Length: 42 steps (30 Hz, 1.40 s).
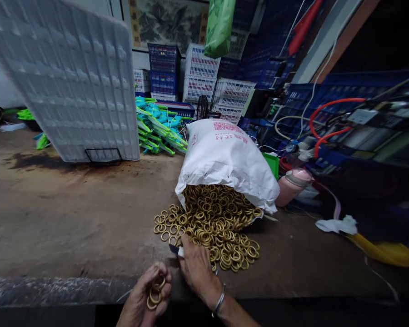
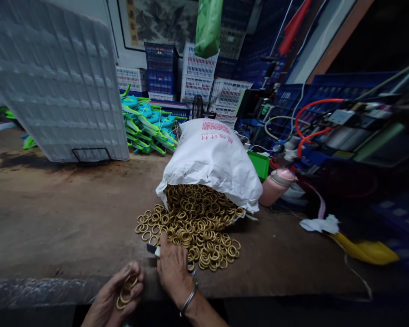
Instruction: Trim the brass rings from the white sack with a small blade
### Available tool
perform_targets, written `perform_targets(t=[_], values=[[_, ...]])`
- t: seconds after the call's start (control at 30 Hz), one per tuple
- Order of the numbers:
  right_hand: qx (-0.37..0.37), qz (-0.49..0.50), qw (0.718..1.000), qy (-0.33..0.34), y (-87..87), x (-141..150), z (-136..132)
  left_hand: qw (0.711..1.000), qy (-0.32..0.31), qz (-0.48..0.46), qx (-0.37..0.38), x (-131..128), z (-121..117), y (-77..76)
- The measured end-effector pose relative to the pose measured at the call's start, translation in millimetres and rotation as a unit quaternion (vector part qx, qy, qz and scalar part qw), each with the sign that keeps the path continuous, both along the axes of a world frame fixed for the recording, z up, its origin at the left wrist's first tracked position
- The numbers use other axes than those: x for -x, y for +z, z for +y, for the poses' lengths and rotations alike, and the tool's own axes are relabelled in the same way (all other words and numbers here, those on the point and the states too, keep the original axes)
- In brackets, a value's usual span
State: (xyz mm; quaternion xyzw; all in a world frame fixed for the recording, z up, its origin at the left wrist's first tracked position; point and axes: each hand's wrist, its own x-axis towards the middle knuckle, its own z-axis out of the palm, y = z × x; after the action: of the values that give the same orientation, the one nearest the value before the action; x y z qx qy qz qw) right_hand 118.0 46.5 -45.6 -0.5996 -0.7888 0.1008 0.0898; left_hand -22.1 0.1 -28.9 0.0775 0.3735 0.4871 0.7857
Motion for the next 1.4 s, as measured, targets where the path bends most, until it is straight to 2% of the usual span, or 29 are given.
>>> perform_targets(t=[0.13, 0.3, 0.5, 0.57, 0.7, 0.77, 0.9, 1.1, 1.17, 1.27, 1.4], values=[[0.024, 0.071, 0.997, -0.019, 0.0, -6, 4, 0.999, 0.026, 0.034, -0.014, -3, 5, -3.7], [0.044, 0.201, 0.979, 0.002, 5.0, -13, 2, 0.981, 0.014, 0.176, -0.079, -15, 9, -9.6], [0.072, 0.332, 0.940, 0.037, 12.2, -14, -4, 0.955, -0.039, 0.275, -0.104, -23, 14, -11.8], [0.103, 0.366, 0.925, 0.024, 12.0, -13, -3, 0.941, -0.032, 0.309, -0.133, -24, 15, -8.4], [0.162, 0.417, 0.894, -0.022, 6.6, -12, 0, 0.896, -0.007, 0.378, -0.235, -25, 15, -6.4], [0.172, 0.425, 0.888, -0.028, 5.1, -11, 0, 0.908, -0.028, 0.358, -0.217, -25, 14, -10.0], [0.145, 0.414, 0.898, -0.027, 8.4, -10, -1, 0.947, -0.094, 0.281, -0.125, -24, 13, -19.0], [0.114, 0.390, 0.913, -0.027, 6.8, -11, 0, 0.965, -0.093, 0.220, -0.112, -22, 11, -18.3], [0.096, 0.341, 0.935, -0.027, 3.7, -13, -1, 0.966, -0.084, 0.223, -0.103, -21, 10, -15.9], [0.082, 0.234, 0.969, 0.017, 0.6, -15, -7, 0.963, -0.071, 0.238, -0.102, -22, 11, -11.3], [0.090, 0.128, 0.986, 0.061, 1.8, -13, -14, 0.959, -0.055, 0.255, -0.108, -23, 12, -6.8]])
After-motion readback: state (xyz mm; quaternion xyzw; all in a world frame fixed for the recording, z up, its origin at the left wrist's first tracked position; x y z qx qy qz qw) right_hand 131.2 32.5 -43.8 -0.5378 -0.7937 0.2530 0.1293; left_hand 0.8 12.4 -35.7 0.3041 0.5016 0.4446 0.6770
